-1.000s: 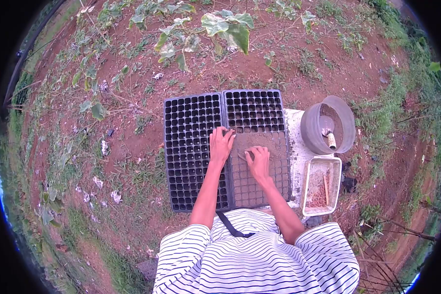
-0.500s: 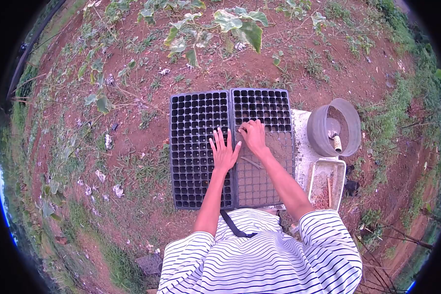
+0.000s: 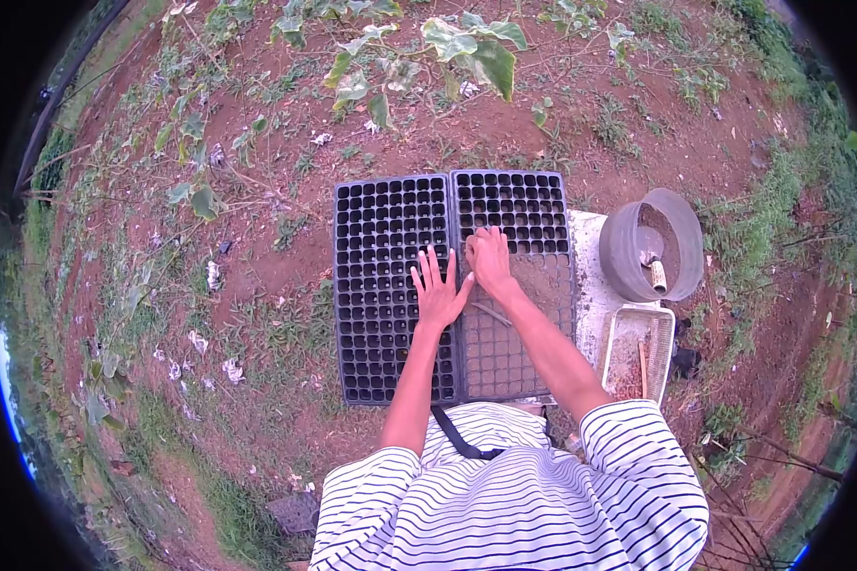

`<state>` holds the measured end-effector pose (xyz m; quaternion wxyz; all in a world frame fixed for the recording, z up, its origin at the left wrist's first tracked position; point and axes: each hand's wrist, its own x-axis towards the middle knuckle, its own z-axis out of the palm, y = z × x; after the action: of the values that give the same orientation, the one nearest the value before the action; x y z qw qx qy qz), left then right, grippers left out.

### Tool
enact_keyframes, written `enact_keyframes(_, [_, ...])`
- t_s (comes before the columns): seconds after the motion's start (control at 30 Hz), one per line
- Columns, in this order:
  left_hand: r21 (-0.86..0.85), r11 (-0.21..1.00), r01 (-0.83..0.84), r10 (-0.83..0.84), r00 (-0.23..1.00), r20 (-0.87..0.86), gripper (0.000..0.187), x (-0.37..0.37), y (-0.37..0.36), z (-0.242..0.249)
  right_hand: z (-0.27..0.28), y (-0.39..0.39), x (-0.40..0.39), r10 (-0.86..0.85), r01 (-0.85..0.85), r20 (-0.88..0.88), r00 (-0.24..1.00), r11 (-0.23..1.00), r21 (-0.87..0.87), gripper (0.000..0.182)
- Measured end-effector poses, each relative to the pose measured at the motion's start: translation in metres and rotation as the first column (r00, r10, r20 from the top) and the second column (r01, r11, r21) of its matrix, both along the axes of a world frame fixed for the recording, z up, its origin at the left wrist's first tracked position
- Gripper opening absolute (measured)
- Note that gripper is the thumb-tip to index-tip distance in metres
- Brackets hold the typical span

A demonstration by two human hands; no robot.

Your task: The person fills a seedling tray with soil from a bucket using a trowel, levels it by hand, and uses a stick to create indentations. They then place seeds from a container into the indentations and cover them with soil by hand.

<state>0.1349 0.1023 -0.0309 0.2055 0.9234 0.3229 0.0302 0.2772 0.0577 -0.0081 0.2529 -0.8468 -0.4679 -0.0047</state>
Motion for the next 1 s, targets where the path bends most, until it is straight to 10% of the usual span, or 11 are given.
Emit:
enact_keyframes(0.7, [0.037,0.999,-0.027,0.027,1.000,-0.013,0.052,0.010,-0.005,0.025,0.015,-0.136,-0.086,-0.130,0.148,-0.171,0.977,0.984,0.097,0.019])
enact_keyframes(1.0, [0.007,1.000,-0.014,0.015,0.998,-0.062,0.052,0.013,-0.005,0.030,0.028,-0.117,-0.032,-0.547,0.561,-0.126,0.828,0.813,0.155,0.009])
